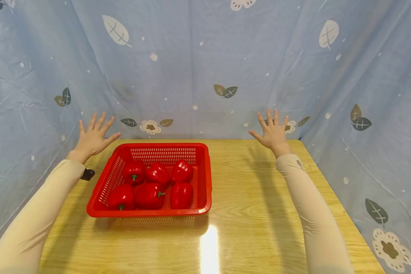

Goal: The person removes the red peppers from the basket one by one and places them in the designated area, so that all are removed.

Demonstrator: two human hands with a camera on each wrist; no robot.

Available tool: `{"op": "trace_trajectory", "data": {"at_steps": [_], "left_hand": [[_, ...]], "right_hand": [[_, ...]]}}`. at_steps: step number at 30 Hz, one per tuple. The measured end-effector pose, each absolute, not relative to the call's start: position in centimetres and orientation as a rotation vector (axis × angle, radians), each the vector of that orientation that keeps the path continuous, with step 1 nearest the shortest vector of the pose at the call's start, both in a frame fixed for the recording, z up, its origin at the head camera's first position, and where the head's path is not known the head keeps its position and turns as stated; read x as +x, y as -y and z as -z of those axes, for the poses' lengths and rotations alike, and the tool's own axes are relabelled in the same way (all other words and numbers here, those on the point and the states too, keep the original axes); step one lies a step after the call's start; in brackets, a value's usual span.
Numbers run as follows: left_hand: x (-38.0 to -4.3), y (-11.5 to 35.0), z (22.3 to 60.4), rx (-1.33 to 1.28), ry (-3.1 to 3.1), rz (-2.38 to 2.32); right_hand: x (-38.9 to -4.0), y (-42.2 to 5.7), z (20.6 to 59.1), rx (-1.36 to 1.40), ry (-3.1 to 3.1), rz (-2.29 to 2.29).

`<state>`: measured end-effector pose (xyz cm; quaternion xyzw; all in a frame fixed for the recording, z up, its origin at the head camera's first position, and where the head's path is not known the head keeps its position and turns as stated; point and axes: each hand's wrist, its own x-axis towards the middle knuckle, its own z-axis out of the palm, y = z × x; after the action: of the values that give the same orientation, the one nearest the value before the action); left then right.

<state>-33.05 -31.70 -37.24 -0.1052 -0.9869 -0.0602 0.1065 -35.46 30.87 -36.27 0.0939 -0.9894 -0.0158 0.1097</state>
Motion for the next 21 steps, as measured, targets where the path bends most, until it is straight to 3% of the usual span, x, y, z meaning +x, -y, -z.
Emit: {"op": "trace_trajectory", "data": {"at_steps": [21], "left_hand": [[-31.5,32.2,40.5,-0.396,2.881,0.34]], "right_hand": [[-35.1,-24.0,37.9,0.56,2.916,-0.09]]}}
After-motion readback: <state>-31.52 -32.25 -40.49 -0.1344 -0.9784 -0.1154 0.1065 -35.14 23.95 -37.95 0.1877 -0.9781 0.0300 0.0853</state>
